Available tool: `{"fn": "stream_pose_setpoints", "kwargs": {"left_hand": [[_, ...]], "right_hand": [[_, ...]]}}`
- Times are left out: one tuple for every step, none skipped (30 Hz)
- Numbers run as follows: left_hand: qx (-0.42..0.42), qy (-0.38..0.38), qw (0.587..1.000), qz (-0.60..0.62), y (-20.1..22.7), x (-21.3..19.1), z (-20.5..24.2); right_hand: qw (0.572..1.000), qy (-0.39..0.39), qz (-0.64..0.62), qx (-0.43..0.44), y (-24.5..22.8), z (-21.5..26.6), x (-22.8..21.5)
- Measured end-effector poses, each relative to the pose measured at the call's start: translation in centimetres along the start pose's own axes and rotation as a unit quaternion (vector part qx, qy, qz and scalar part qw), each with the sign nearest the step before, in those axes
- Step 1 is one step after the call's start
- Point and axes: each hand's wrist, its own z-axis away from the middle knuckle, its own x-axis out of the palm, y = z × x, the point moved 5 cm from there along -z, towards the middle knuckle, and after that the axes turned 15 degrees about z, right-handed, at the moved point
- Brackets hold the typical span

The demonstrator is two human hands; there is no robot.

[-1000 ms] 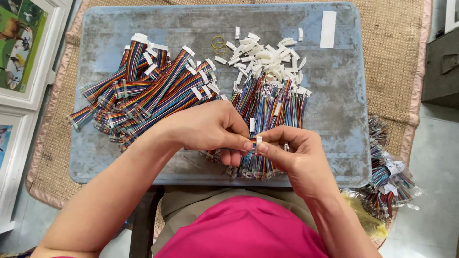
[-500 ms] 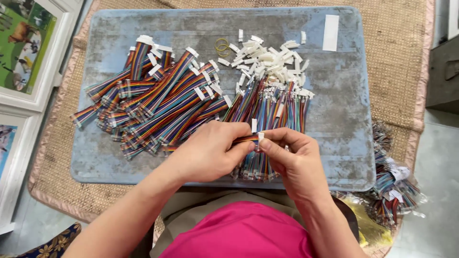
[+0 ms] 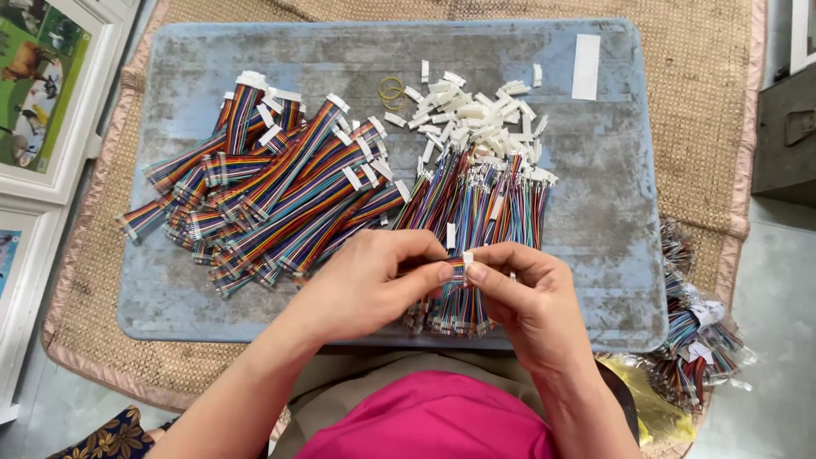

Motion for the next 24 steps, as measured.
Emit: {"fn": "stream_pose_setpoints", "kwargs": {"left_hand": [[0.001,-0.001,1.000,0.001,0.1,-0.1,0.0],[0.010,0.000,0.999,-0.036,0.3,-0.2,0.1],[0.017,0.001,0.997,-0.072,0.5,-0.3,0.2],[0.017,0.002,0.997,-0.072,-0.2,0.1,0.0],[0.039,0.000,0.996,-0.086,-0.6,0.5,-0.2],[0.062,-0.002,0.993,-0.100,-1.0,0.9,-0.5],[0.061,-0.002,0.993,-0.099,-1.5,1.2,-0.4],[0.064,0.013,0.988,-0.139,-1.9,1.5,-0.5],[0.066,0.026,0.982,-0.176,-2.3,1.9,-0.4],[0.065,0.024,0.982,-0.173,-2.1,2.0,-0.3],[0.051,0.028,0.988,-0.141,-1.9,1.7,-0.3],[0.036,0.031,0.993,-0.109,-1.7,1.4,-0.2],[0.034,0.030,0.993,-0.109,-1.5,0.9,-0.3],[0.055,0.033,0.995,-0.076,-1.0,0.4,-0.3],[0.076,0.036,0.995,-0.044,-0.6,-0.1,-0.4],[0.076,0.034,0.996,-0.045,-0.5,-0.2,-0.3],[0.083,0.042,0.993,-0.068,-0.4,-0.3,-0.3],[0.091,0.051,0.990,-0.091,-0.2,-0.5,-0.2],[0.089,0.052,0.990,-0.092,-0.5,-0.4,-0.2],[0.088,0.058,0.991,-0.086,-0.8,-0.3,-0.2],[0.088,0.063,0.991,-0.079,-1.0,-0.1,-0.3],[0.088,0.063,0.991,-0.079,-0.9,-0.2,-0.4],[0.088,0.066,0.991,-0.076,-0.9,-0.1,-0.4],[0.089,0.069,0.991,-0.072,-0.8,-0.1,-0.4]], "right_hand": [[1.000,0.001,0.001,-0.001,0.1,0.0,0.0],[1.000,-0.005,0.003,0.003,0.2,-0.1,0.1],[1.000,-0.012,0.004,0.009,0.5,-0.1,0.3],[1.000,-0.013,0.004,0.010,0.5,-0.1,0.2],[1.000,-0.008,0.009,0.006,0.5,-0.2,0.2],[1.000,-0.003,0.013,0.003,0.6,-0.3,0.2],[1.000,-0.003,0.014,0.004,0.4,-0.3,0.2],[1.000,-0.014,0.011,0.021,0.4,-0.2,0.3],[0.999,-0.023,0.008,0.041,0.5,0.0,0.3],[0.999,-0.021,0.010,0.043,0.6,0.2,0.0],[0.998,-0.033,-0.008,0.045,0.6,0.1,0.0],[0.998,-0.045,-0.025,0.047,0.6,0.0,0.1],[0.998,-0.044,-0.026,0.049,0.4,0.0,0.1],[0.998,-0.042,-0.024,0.044,0.1,0.0,0.1],[0.998,-0.040,-0.022,0.038,-0.1,0.0,0.2],[0.998,-0.039,-0.022,0.038,-0.1,0.0,0.2],[0.999,-0.039,-0.005,0.036,-0.2,0.0,0.1],[0.999,-0.040,0.013,0.033,-0.2,0.0,0.1],[0.998,-0.042,0.012,0.034,-0.1,0.0,0.2],[0.998,-0.041,0.021,0.043,0.2,0.1,0.1],[0.997,-0.038,0.032,0.051,0.3,0.1,0.0],[0.997,-0.038,0.032,0.051,0.3,0.0,0.1],[0.998,-0.036,0.030,0.046,0.2,0.0,0.1],[0.998,-0.035,0.027,0.041,0.1,0.0,0.1]]}}
